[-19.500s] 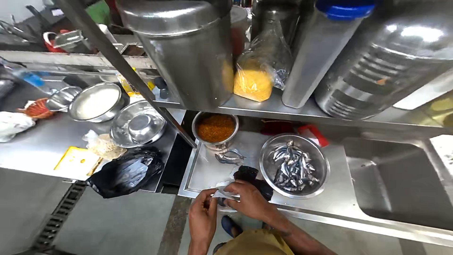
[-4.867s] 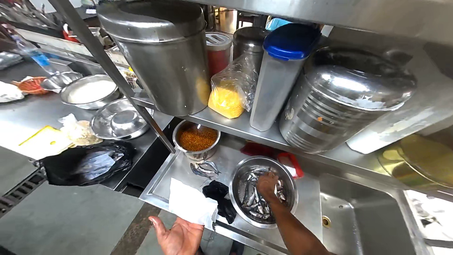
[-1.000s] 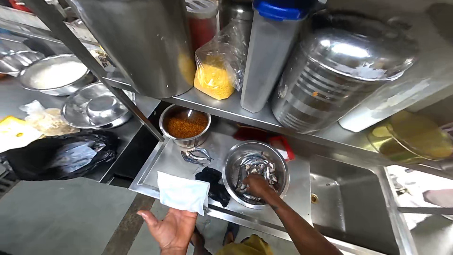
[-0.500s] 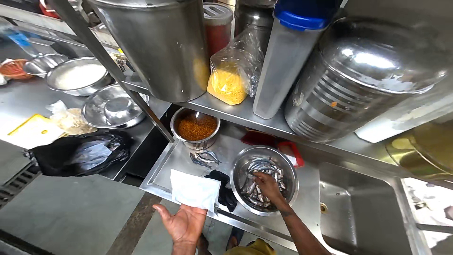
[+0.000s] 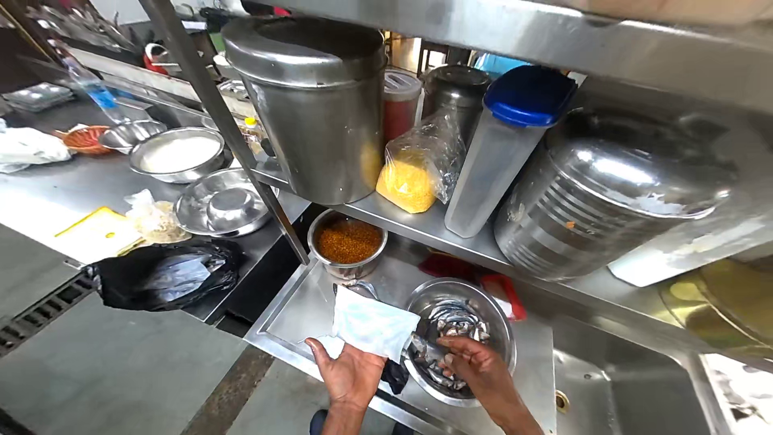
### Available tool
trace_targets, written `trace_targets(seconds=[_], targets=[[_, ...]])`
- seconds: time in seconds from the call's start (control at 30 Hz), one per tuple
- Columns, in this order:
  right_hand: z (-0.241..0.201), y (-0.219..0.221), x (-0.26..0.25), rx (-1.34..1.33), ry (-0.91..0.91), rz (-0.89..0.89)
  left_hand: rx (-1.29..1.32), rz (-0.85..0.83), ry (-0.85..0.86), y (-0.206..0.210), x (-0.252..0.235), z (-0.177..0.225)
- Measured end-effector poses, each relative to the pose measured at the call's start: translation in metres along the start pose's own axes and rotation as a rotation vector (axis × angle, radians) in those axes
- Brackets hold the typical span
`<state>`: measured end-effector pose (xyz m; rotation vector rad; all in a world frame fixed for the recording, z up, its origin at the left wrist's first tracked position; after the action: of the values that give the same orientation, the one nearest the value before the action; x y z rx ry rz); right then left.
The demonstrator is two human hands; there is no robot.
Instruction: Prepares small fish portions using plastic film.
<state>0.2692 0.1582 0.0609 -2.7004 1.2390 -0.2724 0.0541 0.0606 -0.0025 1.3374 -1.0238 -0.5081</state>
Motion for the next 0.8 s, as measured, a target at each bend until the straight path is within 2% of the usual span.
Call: trace_targets(seconds=[0.23,0.37,0.53,0.67,0.8], targets=[[0.007,0.03,-0.015,-0.006,0.06,0.02,-0.01,-0.02,-0.03,0.008,0.005,0.0],[0.001,0.058,-0.031,0.018,0.008,0.076,0.016,-0.049,-0.08,0.007,0.012,-0.008],[-0.004,0.067,-0.021,0.0,-0.008,0.015,0.034,-0.074,-0.062,0.008,0.018,0.002],[-0.002,0.07,-0.014,-0.041,0.045,0.073,0.047,-0.073,-0.051,0.007,0.025,0.008],[-0.009,0.077,-0.02,0.399,-0.068,0.256,0.056,-0.07,-0.079,0.007,0.029,-0.004]])
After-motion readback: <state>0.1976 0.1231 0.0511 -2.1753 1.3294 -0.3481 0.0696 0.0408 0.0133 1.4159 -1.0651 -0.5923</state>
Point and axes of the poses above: each hand's wrist, its own x-axis away from the middle knuckle, its own y-axis out of the palm, z = x × y, the point moved 6 cm from there along -x, towards the middle knuckle, and after that the axes turned 15 degrees about x, right-handed, at the moved point
